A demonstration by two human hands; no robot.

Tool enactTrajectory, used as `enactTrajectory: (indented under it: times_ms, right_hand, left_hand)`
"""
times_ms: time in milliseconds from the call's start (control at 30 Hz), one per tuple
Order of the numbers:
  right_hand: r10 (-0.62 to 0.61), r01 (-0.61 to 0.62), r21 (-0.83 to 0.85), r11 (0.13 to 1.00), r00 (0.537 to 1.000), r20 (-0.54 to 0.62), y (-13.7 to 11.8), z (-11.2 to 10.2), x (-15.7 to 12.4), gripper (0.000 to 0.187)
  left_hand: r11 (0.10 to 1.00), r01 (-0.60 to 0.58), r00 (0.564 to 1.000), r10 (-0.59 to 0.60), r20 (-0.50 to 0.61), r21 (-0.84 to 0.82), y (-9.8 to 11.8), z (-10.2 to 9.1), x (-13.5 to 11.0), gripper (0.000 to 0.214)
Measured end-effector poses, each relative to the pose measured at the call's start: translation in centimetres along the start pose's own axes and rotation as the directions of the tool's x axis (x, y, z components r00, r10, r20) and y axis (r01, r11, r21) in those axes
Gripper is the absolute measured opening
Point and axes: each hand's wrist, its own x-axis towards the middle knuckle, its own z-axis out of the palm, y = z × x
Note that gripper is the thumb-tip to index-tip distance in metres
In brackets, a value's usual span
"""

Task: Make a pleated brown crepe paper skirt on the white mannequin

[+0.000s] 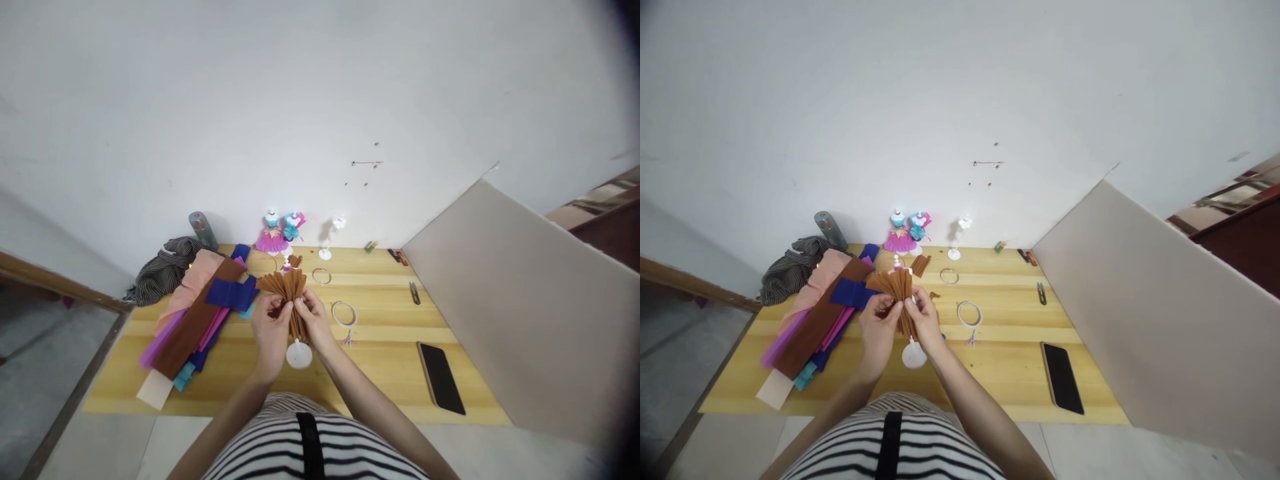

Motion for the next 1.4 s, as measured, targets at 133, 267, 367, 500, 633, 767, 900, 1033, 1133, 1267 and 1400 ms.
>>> enactTrajectory:
  times_ms: [133, 267, 367, 500, 633, 767, 900, 1033, 1133, 1267, 1400]
  right_hand:
    - [0.006, -0.006, 0.023, 1.0, 1.0, 0.012, -0.1, -0.1, -0.1, 0.023]
    - [0.011, -0.012, 0.048, 0.999, 1.0, 0.016, -0.2, -0.1, -0.1, 0.025]
    - [0.033, -0.032, 0.07, 0.997, 0.999, -0.007, -0.2, -0.2, 0.0, 0.027]
    - [0.056, -0.053, 0.108, 0.993, 0.998, -0.018, 0.0, -0.2, 0.3, 0.027]
    - [0.045, -0.044, 0.115, 0.992, 0.999, -0.004, 0.2, -0.3, 0.5, 0.026]
    - [0.032, -0.035, 0.116, 0.993, 0.999, 0.027, 0.2, -0.4, 0.7, 0.026]
    - [0.03, -0.033, 0.054, 0.998, 0.998, 0.049, 0.7, -0.8, 1.1, 0.027]
    - [0.056, -0.056, -0.006, 0.998, 0.998, 0.02, 2.1, -1.7, 1.6, 0.028]
    - [0.079, -0.079, -0.008, 0.997, 0.997, -0.006, 3.5, -2.5, 1.7, 0.036]
    - [0.106, -0.106, 0.002, 0.994, 0.993, -0.057, 5.2, -3.2, 1.2, 0.032]
    - [0.121, -0.117, 0.04, 0.992, 0.983, -0.135, 6.1, -3.0, 0.8, 0.031]
  left_hand:
    - [0.997, 0.036, 0.999, -0.033, 0.04, -0.068, -0.1, -0.1, 0.3, 0.017]
    - [0.998, 0.046, 0.993, -0.04, 0.109, -0.053, -0.8, -0.5, 0.7, 0.021]
    - [0.998, 0.049, 0.989, -0.044, 0.144, -0.034, -1.2, -0.8, 0.9, 0.019]
    - [0.999, 0.038, 0.988, -0.032, 0.149, -0.035, -0.9, -0.8, 1.2, 0.014]
    - [0.994, 0.097, 0.987, -0.089, 0.132, -0.054, -0.4, -0.8, 1.6, 0.02]
    - [0.988, 0.14, 0.975, -0.127, 0.182, -0.061, -0.8, -0.7, 2.0, 0.021]
    - [0.976, 0.129, 0.96, -0.079, 0.268, -0.175, -2.7, -0.5, 2.7, 0.028]
    - [0.972, 0.147, 0.946, -0.083, 0.313, -0.185, -5.8, -0.4, 3.8, 0.028]
    - [0.97, 0.16, 0.941, -0.095, 0.325, -0.181, -8.0, -0.3, 4.2, 0.031]
    - [0.965, 0.199, 0.915, -0.121, 0.384, -0.17, -9.2, -0.3, 3.8, 0.032]
    - [0.967, 0.21, 0.902, -0.135, 0.409, -0.143, -8.9, -0.1, 3.4, 0.03]
